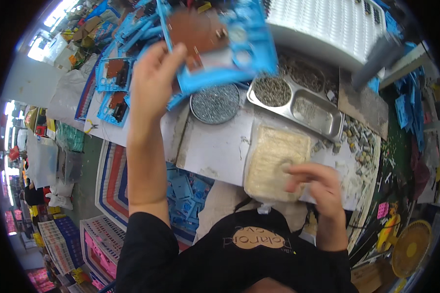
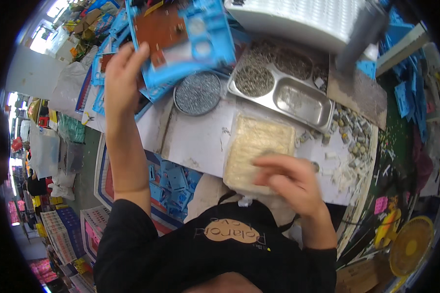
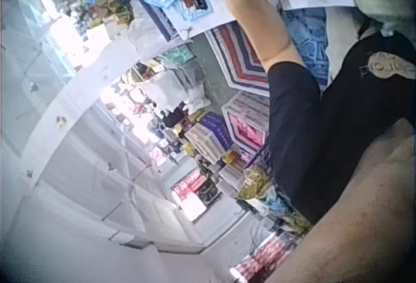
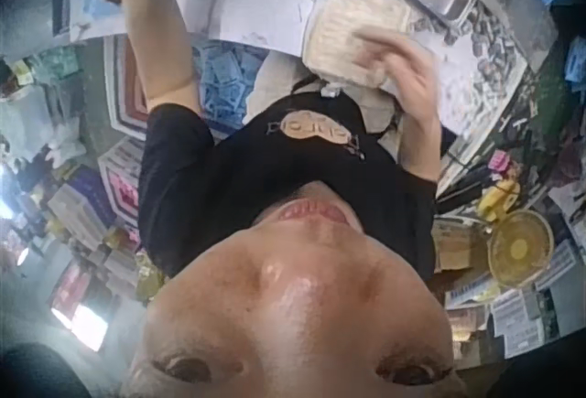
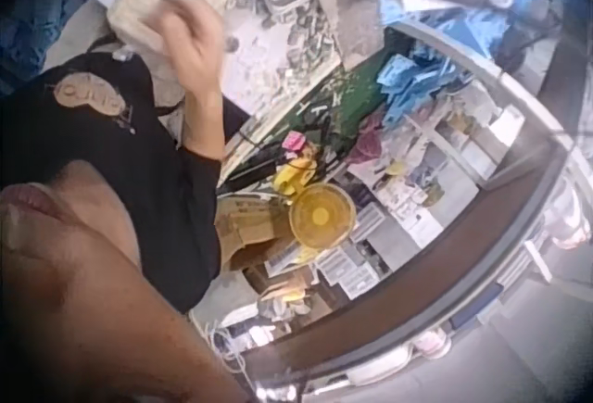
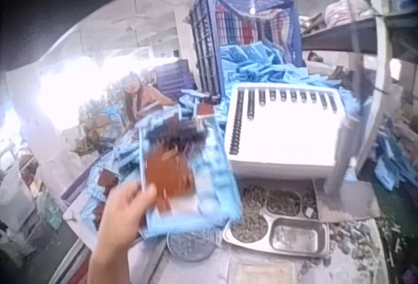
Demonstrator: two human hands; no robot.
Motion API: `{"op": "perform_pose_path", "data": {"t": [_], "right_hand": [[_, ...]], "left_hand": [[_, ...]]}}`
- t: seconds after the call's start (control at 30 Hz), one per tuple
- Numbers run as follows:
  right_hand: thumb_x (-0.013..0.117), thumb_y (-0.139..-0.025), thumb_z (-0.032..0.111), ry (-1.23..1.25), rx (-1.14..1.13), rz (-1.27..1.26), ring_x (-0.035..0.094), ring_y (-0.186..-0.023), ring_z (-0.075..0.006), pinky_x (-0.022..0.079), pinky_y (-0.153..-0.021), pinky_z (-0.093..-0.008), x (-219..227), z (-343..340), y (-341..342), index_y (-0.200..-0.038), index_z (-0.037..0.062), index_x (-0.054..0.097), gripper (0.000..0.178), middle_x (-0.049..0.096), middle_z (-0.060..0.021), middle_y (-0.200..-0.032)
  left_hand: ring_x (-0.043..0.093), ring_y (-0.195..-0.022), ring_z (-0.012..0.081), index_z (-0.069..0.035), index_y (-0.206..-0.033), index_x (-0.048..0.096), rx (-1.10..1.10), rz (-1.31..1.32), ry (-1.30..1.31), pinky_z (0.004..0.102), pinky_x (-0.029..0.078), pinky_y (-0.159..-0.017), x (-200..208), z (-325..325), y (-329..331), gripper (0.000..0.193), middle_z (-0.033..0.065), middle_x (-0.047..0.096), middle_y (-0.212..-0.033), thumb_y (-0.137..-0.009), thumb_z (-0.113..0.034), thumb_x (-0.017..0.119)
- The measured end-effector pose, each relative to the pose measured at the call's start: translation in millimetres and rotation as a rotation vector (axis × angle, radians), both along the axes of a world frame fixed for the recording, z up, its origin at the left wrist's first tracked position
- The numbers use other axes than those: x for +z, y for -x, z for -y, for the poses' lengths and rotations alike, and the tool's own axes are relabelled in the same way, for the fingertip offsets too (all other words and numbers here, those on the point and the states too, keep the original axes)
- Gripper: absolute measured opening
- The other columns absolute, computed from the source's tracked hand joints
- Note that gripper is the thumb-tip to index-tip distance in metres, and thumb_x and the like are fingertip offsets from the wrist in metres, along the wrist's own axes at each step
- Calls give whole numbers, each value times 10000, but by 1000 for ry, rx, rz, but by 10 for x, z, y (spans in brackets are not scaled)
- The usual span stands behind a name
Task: Assembling and soldering components of a blue plastic electronic device.
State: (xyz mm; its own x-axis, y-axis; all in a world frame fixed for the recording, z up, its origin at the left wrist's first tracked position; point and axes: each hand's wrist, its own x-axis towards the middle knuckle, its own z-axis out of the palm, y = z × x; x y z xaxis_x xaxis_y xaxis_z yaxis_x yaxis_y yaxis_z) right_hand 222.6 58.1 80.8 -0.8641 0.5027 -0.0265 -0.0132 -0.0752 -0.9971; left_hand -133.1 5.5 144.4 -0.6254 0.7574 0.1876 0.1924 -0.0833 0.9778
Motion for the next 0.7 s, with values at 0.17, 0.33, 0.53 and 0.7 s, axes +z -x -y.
{"op": "perform_pose_path", "data": {"t": [0.17,0.33,0.53,0.7], "right_hand": [[555,-986,602,636,-10,-511,521,-1361,-278,466,-1069,-406,-693,179,301,-1556,-13,351,863,510,-178,-1493],[632,-1003,382,195,-386,-13,565,-1268,-279,471,-1046,-398,-538,79,146,-1569,-5,313,757,559,-177,-1398],[720,-907,263,-875,-491,409,536,-996,-324,451,-908,-415,-718,80,-106,-1379,28,588,543,622,-159,-1042],[769,-834,233,-1149,-467,467,463,-1061,-341,407,-944,-439,-840,35,-57,-1198,120,720,385,605,-94,-1089]], "left_hand": [[532,-601,-11,28,-1249,607,-248,579,146,168,340,-489,-657,736,-1070,299,-13,695,-842,-1025,-166,638],[576,-566,87,56,-1473,442,-351,169,299,265,459,-514,-1286,895,-1375,519,38,668,-724,-1030,-152,615],[657,-546,296,62,-1528,375,-380,-502,470,395,515,-526,-1363,829,-1419,702,150,648,-641,-967,-234,676],[576,-477,223,47,-1488,464,-331,-674,537,348,450,-500,-1436,858,-1404,655,86,554,-572,-937,-195,721]]}}
